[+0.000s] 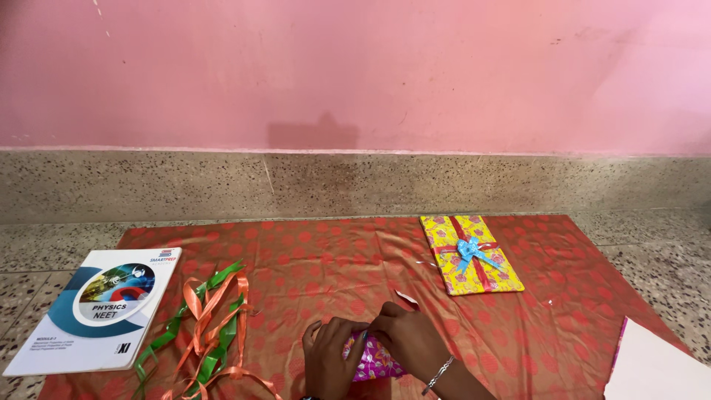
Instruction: The person wraps a small rectangular box with purple floral wrapping paper, folds the edges, and secures the paper with clear adhesive tape. They smooth the surface and adjust the package while sitting on a patterned mat.
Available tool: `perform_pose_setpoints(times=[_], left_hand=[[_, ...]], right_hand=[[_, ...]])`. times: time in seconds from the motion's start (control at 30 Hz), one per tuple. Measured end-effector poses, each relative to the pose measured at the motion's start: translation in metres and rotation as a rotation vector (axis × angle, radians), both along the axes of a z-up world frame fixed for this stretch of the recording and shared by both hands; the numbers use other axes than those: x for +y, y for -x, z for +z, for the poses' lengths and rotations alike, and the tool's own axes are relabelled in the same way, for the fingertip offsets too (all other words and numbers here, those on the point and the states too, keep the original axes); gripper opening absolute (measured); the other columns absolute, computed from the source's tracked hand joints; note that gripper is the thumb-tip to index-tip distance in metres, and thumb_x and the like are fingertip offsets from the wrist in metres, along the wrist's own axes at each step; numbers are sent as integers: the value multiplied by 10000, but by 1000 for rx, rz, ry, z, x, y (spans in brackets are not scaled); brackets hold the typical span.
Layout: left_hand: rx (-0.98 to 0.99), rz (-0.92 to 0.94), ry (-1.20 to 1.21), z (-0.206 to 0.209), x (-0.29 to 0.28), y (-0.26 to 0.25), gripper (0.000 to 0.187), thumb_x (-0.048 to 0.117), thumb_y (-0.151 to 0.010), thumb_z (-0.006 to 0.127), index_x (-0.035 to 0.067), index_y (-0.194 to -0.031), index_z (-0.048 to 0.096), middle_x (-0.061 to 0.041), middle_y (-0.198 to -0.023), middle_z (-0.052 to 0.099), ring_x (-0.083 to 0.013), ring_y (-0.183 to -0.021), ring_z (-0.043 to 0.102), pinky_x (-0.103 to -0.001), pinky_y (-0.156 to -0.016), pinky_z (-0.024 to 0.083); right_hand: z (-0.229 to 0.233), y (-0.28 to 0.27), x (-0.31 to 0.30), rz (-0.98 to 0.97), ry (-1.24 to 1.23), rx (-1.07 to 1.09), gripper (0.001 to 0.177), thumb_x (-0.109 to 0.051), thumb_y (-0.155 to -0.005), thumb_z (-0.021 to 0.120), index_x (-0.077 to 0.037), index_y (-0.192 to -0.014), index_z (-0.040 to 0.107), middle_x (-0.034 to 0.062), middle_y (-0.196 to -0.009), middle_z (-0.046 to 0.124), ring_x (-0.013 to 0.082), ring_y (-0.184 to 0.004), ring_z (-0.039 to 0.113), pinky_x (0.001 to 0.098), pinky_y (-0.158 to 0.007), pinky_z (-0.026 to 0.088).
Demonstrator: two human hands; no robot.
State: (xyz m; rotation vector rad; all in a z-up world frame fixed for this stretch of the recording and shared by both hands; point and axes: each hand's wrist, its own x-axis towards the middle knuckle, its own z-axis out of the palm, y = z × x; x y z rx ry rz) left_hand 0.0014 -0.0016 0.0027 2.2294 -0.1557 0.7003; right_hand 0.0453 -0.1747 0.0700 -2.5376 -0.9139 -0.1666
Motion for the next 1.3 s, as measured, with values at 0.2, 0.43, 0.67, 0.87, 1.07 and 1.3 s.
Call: perform_pose_setpoints(times=[0.2, 0.43, 0.67, 0.87, 1.07, 1.3], left_hand=[[-33, 25, -4, 2, -1, -1, 166, 251, -868, 714, 194, -1017, 761, 32, -928, 697, -154, -958, 679, -469, -1043, 329], [-2, 0, -5, 6, 4, -8, 147, 250, -879, 699, 195, -1005, 751, 22, -919, 694, -168, -952, 671, -454, -1032, 326], [102, 8, 25, 2, 3, -9, 137, 247, -929, 645, 198, -1012, 742, 40, -928, 695, -147, -959, 670, -443, -1059, 306], [70, 1, 31, -2, 3, -3, 149, 249, -929, 637, 212, -1007, 759, 46, -932, 703, -131, -969, 674, -441, -1075, 307], [5, -5, 20, -7, 3, 2, 154, 241, -917, 645, 194, -1022, 747, 29, -944, 702, -152, -982, 675, -450, -1067, 306], [-69, -20, 15, -9, 4, 5, 143, 236, -906, 654, 193, -1002, 752, 25, -937, 700, -160, -975, 675, -428, -1057, 321]], right_hand=[[6, 1, 2, 44, 124, -10, 106, -137, -853, 697, -103, -930, 761, 91, -924, 644, 312, -797, 694, 437, -690, 548], [-31, 8, -1, 125, 220, -156, 178, -85, -859, 619, -9, -998, 701, 140, -1037, 598, 305, -970, 628, 429, -814, 545], [-95, 16, -7, 122, 349, -309, 363, -107, -881, 609, 76, -1188, 668, 170, -1221, 568, 338, -1110, 588, 405, -843, 553], [-98, 27, -31, 112, 176, -185, 460, -178, -913, 608, -19, -1343, 645, 180, -1481, 504, 349, -1309, 538, 431, -996, 506], [-80, 48, -35, -66, 15, -99, 523, -87, -857, 606, -191, -1367, 661, 70, -1386, 601, 279, -1293, 584, 415, -1016, 527], [-91, 44, -29, 35, 9, -249, 482, -154, -809, 677, -168, -1291, 655, 108, -1370, 587, 328, -1255, 550, 465, -920, 482]])
